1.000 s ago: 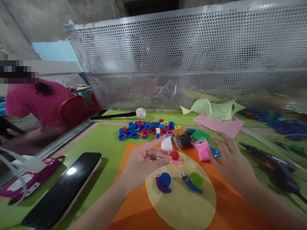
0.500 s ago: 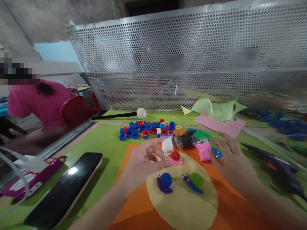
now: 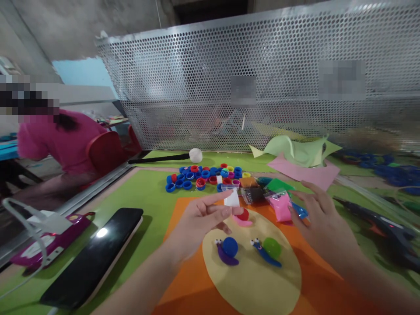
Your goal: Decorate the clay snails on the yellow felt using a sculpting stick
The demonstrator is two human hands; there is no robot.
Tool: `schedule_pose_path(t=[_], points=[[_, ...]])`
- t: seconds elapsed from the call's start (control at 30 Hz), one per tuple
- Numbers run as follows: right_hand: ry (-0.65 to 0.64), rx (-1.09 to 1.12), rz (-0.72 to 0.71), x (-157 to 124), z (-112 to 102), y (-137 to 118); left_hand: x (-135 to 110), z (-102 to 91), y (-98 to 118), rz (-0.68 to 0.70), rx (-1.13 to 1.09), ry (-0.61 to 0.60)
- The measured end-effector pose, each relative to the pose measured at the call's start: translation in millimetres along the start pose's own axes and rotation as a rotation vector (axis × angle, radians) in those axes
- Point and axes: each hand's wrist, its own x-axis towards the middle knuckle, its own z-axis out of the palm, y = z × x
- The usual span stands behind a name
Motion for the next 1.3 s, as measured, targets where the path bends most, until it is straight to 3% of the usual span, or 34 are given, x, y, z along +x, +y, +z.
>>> schedule_pose_path(t=[0.4,0.6,0.77,0.97,1.1,1.3], points=[[0.052,0.032,-0.102,0,0,-3,-2,4.7,-1,-0.069,-0.157,0.076],[0.081,0.103,-0.116,2,-5,-9,-2,6.9,-4,-0.12,-0.178,0.039],[0.104,0.2,-0.121,14,-33,-33,-1,8.6,-6,-0.144,-0.196,-0.006],[-0.019,0.367,-0.203,35,-72,-82,-2,11.1,-7,-0.17,-0.193,-0.059],[-0.06,0.532,-0.143,36,-72,-98,-2,13.9,-11,-0.197,-0.169,-0.072],[-0.12,0.752,-0.061,17,-65,-96,-5,16.5,-20,-0.261,-0.088,-0.095]])
